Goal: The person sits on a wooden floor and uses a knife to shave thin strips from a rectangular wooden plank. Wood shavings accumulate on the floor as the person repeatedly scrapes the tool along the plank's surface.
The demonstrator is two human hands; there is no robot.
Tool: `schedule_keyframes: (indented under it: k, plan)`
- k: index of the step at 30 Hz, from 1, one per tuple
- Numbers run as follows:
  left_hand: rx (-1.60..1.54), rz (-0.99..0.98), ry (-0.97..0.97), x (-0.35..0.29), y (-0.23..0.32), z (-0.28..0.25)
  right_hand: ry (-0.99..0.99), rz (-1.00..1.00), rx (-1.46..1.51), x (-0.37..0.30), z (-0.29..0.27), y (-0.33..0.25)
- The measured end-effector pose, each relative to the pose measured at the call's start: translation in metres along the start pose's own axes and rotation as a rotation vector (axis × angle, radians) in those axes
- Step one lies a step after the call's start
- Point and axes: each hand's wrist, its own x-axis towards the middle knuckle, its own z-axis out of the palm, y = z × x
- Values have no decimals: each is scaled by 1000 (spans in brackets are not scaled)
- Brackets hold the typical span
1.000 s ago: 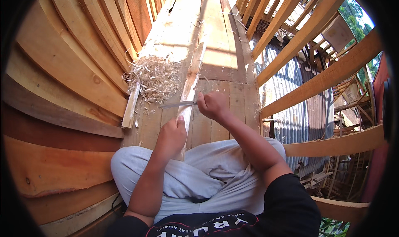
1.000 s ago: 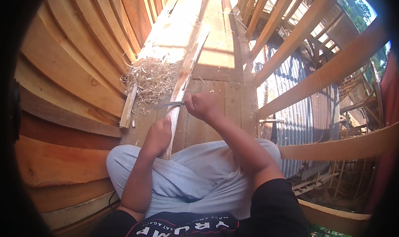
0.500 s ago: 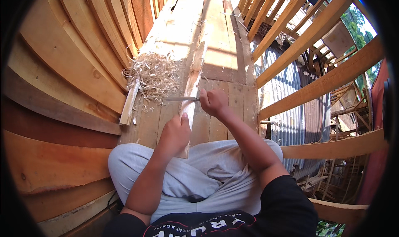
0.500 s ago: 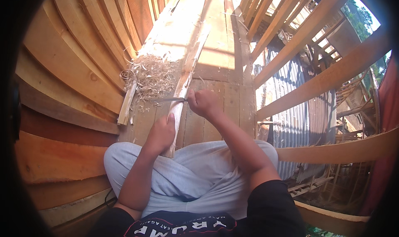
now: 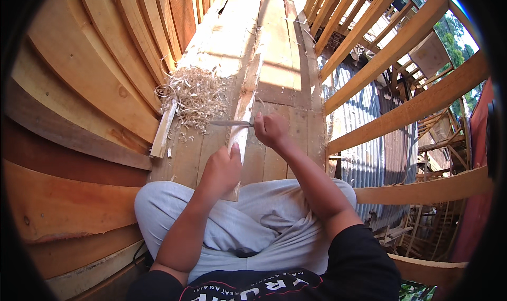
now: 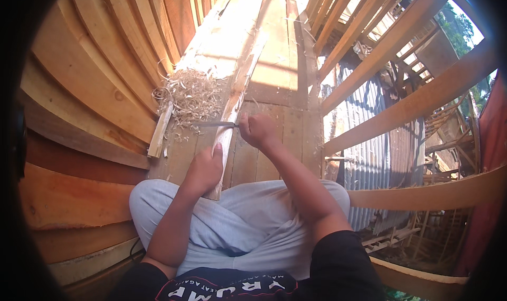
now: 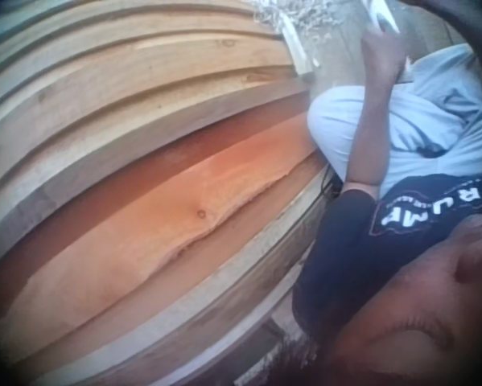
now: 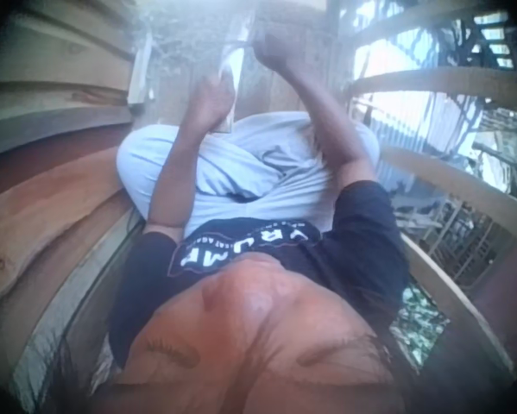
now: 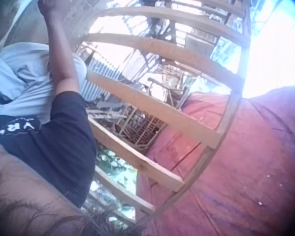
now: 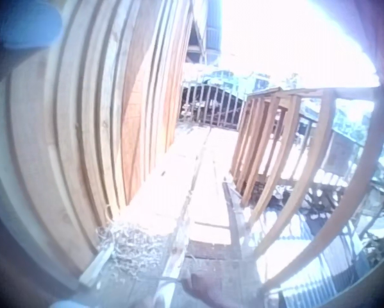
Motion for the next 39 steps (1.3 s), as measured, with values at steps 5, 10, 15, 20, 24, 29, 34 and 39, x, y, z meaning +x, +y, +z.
schedule_keyframes:
  k: [5,10,15,20,24,29,34,39]
  plan:
    - [17,23,62,-2,-2,8,87,93,13,6,-2,-6]
    - [-1,42,-4,-11,-4,14,114,8,36,12,-4,3]
    - [-34,21,-31,-6,-3,12,136,14,-98,18,-7,9]
    - [-63,49,-33,-4,-6,13,336,-132,-185,16,-5,18]
    - [-78,49,-60,0,-9,10,448,-180,-251,16,-5,18]
    - [-55,44,-77,-2,-10,8,553,194,-341,30,-21,35]
    - [-89,62,-75,-2,-18,3,-26,532,243,41,-52,64]
    - [-117,72,-73,1,-17,4,-165,268,414,37,-47,64]
